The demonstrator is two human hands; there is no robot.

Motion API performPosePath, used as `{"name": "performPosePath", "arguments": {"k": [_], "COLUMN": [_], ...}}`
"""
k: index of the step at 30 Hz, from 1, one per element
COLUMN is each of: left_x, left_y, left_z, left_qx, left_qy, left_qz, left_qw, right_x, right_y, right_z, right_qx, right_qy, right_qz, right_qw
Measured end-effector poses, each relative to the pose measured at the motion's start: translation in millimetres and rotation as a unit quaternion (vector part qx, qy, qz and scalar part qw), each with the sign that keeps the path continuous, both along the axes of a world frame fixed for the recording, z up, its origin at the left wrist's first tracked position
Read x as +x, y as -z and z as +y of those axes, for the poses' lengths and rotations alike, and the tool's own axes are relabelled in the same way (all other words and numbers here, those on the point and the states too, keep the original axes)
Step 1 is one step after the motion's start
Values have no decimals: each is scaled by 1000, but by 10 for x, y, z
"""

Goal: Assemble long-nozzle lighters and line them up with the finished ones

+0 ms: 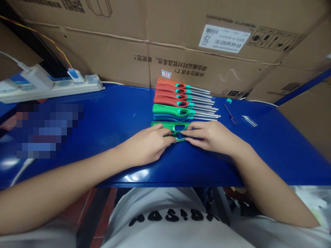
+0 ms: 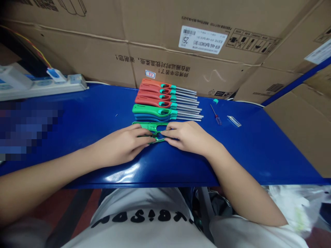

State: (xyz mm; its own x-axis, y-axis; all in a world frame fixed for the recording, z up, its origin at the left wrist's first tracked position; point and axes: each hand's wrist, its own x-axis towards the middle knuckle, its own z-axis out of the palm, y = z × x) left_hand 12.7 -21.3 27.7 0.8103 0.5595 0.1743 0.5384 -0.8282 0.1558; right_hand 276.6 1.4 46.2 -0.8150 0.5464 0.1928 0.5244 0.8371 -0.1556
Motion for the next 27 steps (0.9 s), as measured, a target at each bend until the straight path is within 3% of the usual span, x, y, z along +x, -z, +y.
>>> {"name": "performPosePath", "arguments": {"k": [13,27], "left_x": [17,13], "left_y": [-9,-31], "left_z": [-30,-24], "left_qx": [-2,21], "left_qy": [0,23], "left_qz": [37,84], "left_qw": [999,996], "right_x": [-23,-86], "right_y": [17,50], "right_z": [14,40], "right_qx": [-141,-163], "right_qy": [-5,6], "right_qz": [13,22], "right_qw": [990,986]}}
